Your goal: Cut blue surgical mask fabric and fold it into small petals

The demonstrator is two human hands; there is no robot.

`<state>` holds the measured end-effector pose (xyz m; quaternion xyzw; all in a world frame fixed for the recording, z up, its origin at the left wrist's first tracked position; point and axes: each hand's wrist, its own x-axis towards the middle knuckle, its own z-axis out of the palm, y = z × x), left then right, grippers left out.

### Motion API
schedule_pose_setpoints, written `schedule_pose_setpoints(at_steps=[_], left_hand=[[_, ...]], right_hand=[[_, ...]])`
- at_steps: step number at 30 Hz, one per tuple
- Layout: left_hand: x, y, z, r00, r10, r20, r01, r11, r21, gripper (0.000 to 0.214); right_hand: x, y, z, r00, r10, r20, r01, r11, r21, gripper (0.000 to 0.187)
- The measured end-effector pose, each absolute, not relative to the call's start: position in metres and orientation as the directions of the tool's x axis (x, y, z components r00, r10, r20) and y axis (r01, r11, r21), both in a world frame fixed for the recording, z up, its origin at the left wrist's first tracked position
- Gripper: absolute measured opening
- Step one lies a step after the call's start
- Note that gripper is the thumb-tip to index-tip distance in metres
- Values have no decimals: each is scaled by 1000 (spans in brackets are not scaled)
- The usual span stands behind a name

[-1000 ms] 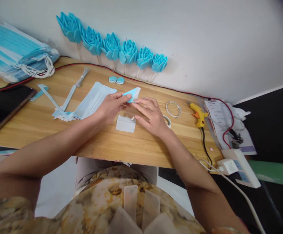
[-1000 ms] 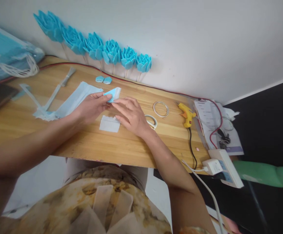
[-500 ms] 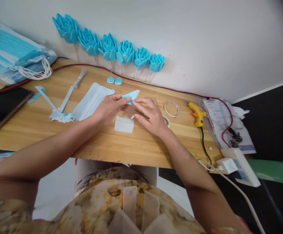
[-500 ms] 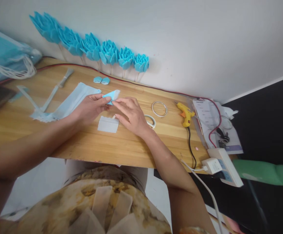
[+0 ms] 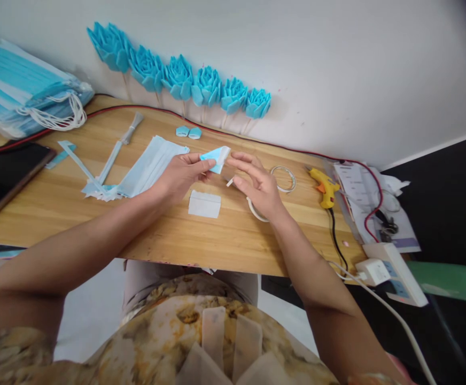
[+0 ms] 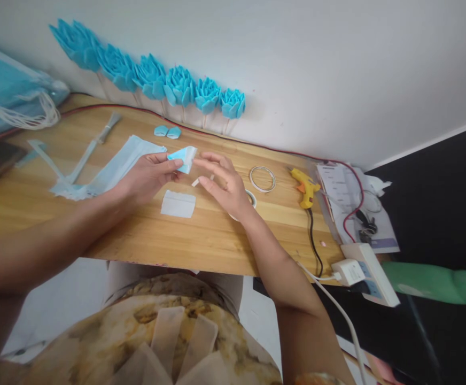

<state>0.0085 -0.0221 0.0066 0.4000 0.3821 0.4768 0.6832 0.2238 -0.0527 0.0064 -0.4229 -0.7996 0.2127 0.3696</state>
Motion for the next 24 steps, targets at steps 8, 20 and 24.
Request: schedule_pose_setpoints(at_steps=[8, 20, 24], left_hand=[[9, -25, 5, 292, 946, -137, -223, 207, 953, 13], [8, -27, 10, 332, 922, -201, -177, 270, 946, 16], [7, -28, 11, 325, 929, -178, -179, 245, 953, 18]], right_hand=[[223, -54, -1, -420, 837, 351, 351, 507, -787, 48], [219, -51, -2, -578, 562, 592, 577, 794, -190, 56], [219, -54, 0, -625, 553, 552, 608, 787, -100, 57]])
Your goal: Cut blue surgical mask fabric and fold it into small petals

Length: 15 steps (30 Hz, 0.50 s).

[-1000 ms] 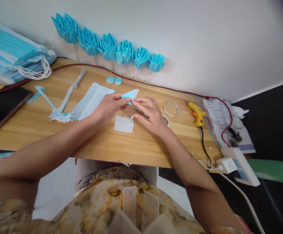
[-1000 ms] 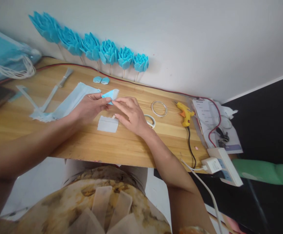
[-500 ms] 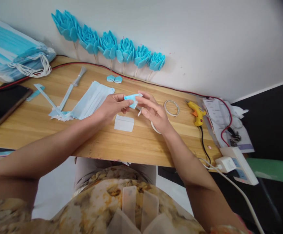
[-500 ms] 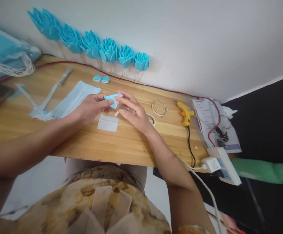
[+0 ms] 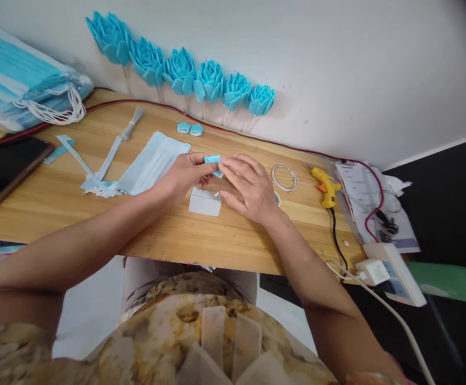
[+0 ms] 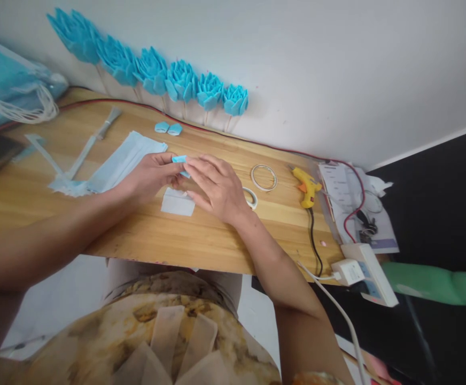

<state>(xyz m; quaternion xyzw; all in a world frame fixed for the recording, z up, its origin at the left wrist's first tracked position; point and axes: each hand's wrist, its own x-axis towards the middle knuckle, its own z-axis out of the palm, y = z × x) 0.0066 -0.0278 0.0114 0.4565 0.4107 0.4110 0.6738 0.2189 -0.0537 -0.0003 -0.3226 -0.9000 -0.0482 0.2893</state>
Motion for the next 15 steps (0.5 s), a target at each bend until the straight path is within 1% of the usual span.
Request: schedule_pose_setpoints(at_steps=[3, 6, 8, 11, 15], left_hand=[[7, -28, 11, 326, 932, -156, -181, 224, 958, 20], [7, -28, 10, 327, 935, -139, -188, 208, 960, 23], [7, -28, 9, 327, 936, -131, -199, 204, 958, 22], [7, -28, 8, 328, 937, -122, -209, 198, 958, 20], [6, -27, 5, 324, 940, -103, -225, 183, 957, 21]], right_hand=[[219, -55, 1, -638, 575, 511, 626, 774, -89, 59], [218, -55, 0, -638, 564, 524, 621, 780, -85, 67], [218, -54, -1, -621, 568, 539, 620, 778, -105, 74], [219, -54, -2, -597, 609, 522, 632, 758, -161, 82], [220, -55, 0, -600, 649, 468, 662, 731, -166, 82]])
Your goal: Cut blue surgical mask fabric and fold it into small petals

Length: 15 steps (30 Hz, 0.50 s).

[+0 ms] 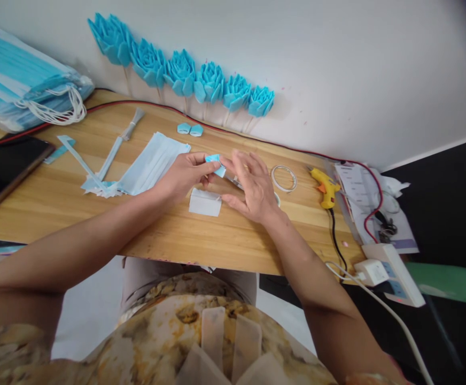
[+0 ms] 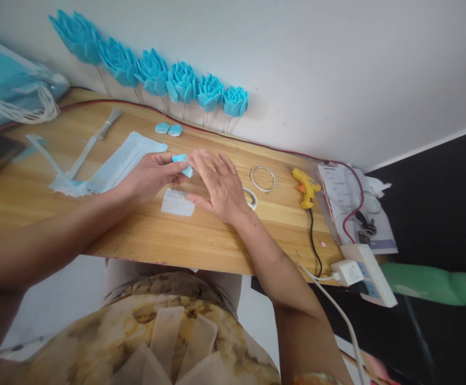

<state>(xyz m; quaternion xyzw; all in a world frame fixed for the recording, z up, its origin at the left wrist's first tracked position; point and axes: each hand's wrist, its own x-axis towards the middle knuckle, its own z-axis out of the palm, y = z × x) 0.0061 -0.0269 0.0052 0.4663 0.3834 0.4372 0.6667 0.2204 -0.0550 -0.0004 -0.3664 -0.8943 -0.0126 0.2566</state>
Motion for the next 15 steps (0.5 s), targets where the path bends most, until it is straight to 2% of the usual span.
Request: schedule_pose_setpoints(at_steps=[7, 12, 15], left_hand=[[8, -26, 4, 321, 942, -99, -235, 180, 955, 27], [8, -26, 6, 311, 944, -106, -243, 187, 952, 25], [8, -26, 6, 282, 953, -111, -252, 186, 950, 22]], right_hand=[[220, -55, 2, -591, 704, 394, 711, 685, -157, 82], [220, -53, -1, -593, 672, 443, 667, 718, -198, 79], [222, -52, -1, -563, 642, 520, 618, 745, -250, 75]])
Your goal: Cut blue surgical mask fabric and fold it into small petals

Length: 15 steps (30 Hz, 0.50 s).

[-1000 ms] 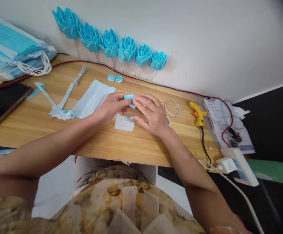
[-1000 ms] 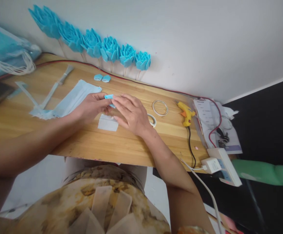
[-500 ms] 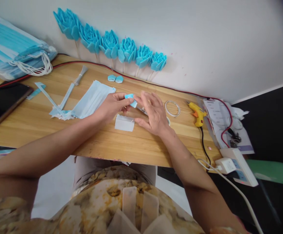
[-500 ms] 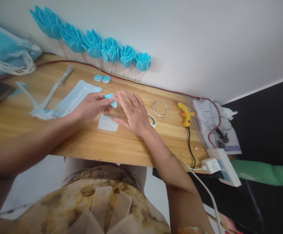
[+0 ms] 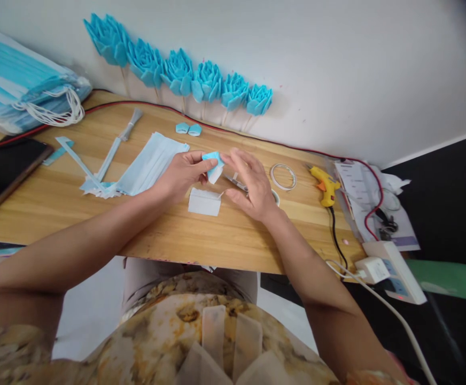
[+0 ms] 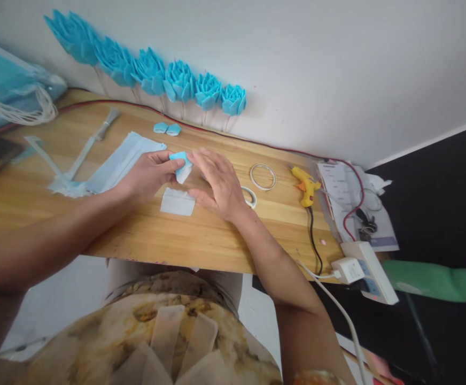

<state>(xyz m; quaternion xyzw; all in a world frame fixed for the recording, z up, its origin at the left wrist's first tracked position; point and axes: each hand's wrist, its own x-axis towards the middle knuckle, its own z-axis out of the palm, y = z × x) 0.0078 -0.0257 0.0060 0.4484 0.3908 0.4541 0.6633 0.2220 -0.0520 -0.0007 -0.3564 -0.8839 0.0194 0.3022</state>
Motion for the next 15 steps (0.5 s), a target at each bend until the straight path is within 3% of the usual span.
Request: schedule_pose_setpoints(at_steps=[8, 15], left_hand=[[9, -25, 9, 273, 953, -131, -341, 223, 913, 18], [9, -26, 10, 296, 946, -135, -330, 233, 915, 21]], right_hand=[[218, -52, 0, -458, 595, 660, 578, 764, -287, 28], [220, -52, 1, -424, 631, 650, 638, 717, -280, 33]])
